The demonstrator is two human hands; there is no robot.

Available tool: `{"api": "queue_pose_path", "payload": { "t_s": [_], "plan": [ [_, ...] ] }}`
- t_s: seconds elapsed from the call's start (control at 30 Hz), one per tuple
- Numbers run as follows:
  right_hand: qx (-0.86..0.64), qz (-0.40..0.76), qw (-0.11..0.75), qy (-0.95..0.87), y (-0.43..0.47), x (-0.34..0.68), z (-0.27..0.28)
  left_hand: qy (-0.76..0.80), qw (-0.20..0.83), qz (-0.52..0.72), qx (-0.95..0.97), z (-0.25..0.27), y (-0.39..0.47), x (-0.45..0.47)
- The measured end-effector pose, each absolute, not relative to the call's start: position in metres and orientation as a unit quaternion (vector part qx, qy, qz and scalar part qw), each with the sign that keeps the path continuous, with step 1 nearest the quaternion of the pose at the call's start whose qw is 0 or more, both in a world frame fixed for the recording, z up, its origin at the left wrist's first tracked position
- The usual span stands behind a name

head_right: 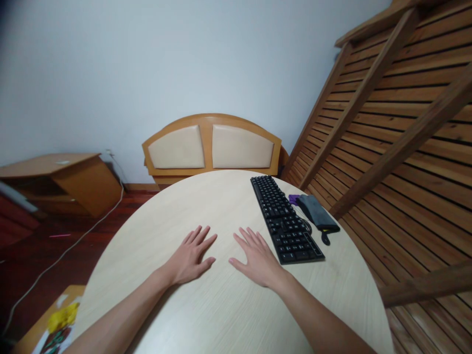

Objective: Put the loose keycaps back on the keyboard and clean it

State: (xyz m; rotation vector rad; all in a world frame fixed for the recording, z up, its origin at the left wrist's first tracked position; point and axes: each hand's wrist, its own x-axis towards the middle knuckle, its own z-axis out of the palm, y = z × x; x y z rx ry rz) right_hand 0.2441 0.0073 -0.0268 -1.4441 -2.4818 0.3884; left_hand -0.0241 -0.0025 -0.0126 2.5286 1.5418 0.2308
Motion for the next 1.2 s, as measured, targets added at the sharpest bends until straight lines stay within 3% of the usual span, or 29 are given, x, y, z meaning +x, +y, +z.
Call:
{"api": "queue_pose_path", "payload": {
  "t_s": [0.27, 0.4, 0.53, 0.67, 0.83, 1.0, 1.13, 1.2],
  "plan": [
    [-0.483, 0.105, 0.139, -0.858, 0.009, 0.245, -0.023, 0.518, 0.087, 0.076, 0.848, -0.014, -0.002, -0.024],
    [-0.495, 0.006, 0.188, -0.848, 0.021, 0.265, -0.013, 0.520, 0.093, 0.065, 0.847, -0.013, -0.002, -0.025],
    [-0.602, -0.096, 0.266, -0.747, 0.039, 0.306, -0.004, 0.525, 0.103, 0.049, 0.844, -0.011, -0.002, -0.024],
    [-0.711, -0.071, 0.215, -0.666, 0.049, 0.336, -0.005, 0.522, 0.106, 0.055, 0.844, -0.011, 0.000, -0.026],
    [-0.746, -0.005, 0.150, -0.649, 0.052, 0.342, -0.011, 0.506, 0.143, 0.077, 0.847, 0.007, -0.007, -0.044],
    [-0.744, 0.003, 0.136, -0.654, 0.056, 0.343, -0.015, 0.608, 0.185, 0.204, 0.745, 0.031, -0.040, -0.106],
    [-0.739, 0.009, 0.132, -0.660, 0.061, 0.344, -0.022, 0.747, 0.077, 0.407, 0.520, 0.024, -0.092, -0.188],
    [-0.741, 0.009, 0.129, -0.659, 0.062, 0.342, -0.025, 0.812, 0.006, 0.439, 0.384, 0.006, -0.127, -0.229]
  ]
}}
